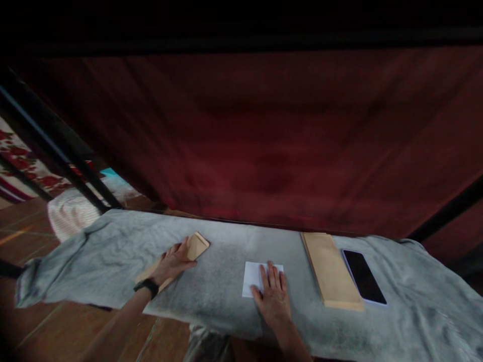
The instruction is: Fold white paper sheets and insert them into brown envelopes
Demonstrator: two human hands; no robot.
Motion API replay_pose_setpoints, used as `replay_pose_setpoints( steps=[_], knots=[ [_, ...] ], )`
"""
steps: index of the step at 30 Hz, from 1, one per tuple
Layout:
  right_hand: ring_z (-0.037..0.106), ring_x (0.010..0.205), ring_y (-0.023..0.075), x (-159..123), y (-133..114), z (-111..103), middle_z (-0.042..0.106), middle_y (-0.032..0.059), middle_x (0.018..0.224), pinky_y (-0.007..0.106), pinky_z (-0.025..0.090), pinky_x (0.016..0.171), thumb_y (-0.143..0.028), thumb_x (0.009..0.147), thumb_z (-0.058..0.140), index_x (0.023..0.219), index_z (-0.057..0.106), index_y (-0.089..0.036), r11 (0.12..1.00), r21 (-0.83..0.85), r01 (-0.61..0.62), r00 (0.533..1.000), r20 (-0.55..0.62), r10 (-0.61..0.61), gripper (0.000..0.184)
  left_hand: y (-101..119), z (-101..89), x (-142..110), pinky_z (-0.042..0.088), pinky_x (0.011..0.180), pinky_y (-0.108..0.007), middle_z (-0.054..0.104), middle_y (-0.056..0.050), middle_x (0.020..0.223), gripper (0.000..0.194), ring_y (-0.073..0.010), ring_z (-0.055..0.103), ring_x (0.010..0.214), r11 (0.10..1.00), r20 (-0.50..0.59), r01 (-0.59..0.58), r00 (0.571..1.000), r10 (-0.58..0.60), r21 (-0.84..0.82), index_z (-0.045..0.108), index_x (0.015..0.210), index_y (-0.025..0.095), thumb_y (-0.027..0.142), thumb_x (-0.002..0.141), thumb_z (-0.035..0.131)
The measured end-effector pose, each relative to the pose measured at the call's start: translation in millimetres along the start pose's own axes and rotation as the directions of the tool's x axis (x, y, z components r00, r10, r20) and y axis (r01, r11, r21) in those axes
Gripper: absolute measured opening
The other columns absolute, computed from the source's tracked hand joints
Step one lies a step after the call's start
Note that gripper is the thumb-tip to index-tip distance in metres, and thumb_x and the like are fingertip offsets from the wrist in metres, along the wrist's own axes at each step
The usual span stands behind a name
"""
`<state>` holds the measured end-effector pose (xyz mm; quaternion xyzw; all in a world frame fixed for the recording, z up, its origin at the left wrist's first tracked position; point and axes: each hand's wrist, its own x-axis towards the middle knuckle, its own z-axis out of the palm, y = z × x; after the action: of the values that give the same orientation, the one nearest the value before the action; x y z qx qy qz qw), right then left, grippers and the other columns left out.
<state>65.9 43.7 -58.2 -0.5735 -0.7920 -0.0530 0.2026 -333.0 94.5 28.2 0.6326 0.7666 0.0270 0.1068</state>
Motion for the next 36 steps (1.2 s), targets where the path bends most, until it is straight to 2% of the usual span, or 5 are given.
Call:
replay_pose_setpoints(
  steps=[8, 18, 23, 29, 36],
  knots=[
    [0.038, 0.142, 0.0295, 2, 0, -4, 0.034, 0.0118, 0.158, 0.050, 0.024, 0.117, -0.052, 0.097, 0.038, 0.150, 0.041, -0.021, 0.998, 0.000, -0.066, 0.992, 0.111, 0.065, 0.062, 13, 4.0, -17, 0.016, 0.111, -0.053, 0.023, -0.020, 0.160, 0.122, -0.0384, 0.017, 0.148, 0.999, 0.121, -0.033, 0.992, 0.034, -0.006, 0.003, 0.158, 0.020, 0.063, 0.061, 0.065],
    [0.039, 0.142, 0.0294, 2, 5, 1, 0.037, 0.0143, 0.156, 0.050, 0.027, 0.116, -0.049, 0.096, 0.045, 0.148, 0.045, -0.019, 0.998, 0.048, -0.031, 0.998, 0.055, 0.028, 0.060, 23, -19.4, -23, 0.028, 0.101, -0.054, 0.048, -0.018, 0.139, 0.119, -0.0423, 0.041, 0.129, 0.999, 0.064, -0.031, 0.997, 0.032, -0.017, 0.014, 0.158, 0.023, 0.061, 0.059, 0.067],
    [0.044, 0.138, 0.0302, 6, 8, 0, 0.044, 0.0152, 0.152, 0.053, 0.032, 0.114, -0.036, 0.094, 0.049, 0.140, 0.054, -0.018, 0.981, 0.184, -0.065, 0.998, 0.026, 0.061, 0.050, 60, -17.5, -53, 0.016, 0.112, -0.054, 0.046, -0.014, 0.141, 0.112, -0.0360, 0.038, 0.135, 0.988, -0.035, -0.148, 0.989, 0.146, -0.047, 0.012, 0.158, 0.026, 0.060, 0.065, 0.066],
    [0.058, 0.124, 0.0231, 21, -6, -41, 0.060, 0.0106, 0.136, 0.042, 0.046, 0.106, -0.022, 0.091, 0.042, 0.129, 0.062, -0.022, 0.784, 0.601, -0.157, 0.966, -0.073, 0.249, 0.043, 121, 3.9, -84, 0.013, 0.115, -0.057, 0.043, -0.015, 0.147, 0.111, -0.0364, 0.037, 0.135, 0.913, -0.172, -0.408, 0.899, 0.402, 0.000, 0.014, 0.157, 0.025, 0.047, 0.065, 0.073],
    [0.063, 0.112, 0.0219, 40, -49, -67, 0.065, 0.0081, 0.125, 0.038, 0.048, 0.102, -0.018, 0.084, 0.049, 0.127, 0.063, -0.022, 0.530, 0.838, -0.132, 0.982, 0.038, 0.185, 0.046, 158, 20.5, -96, 0.013, 0.116, -0.058, 0.042, -0.017, 0.148, 0.106, -0.0362, 0.036, 0.138, 0.852, -0.211, -0.515, 0.826, 0.522, 0.092, 0.018, 0.156, 0.023, 0.043, 0.067, 0.071]
  ],
)
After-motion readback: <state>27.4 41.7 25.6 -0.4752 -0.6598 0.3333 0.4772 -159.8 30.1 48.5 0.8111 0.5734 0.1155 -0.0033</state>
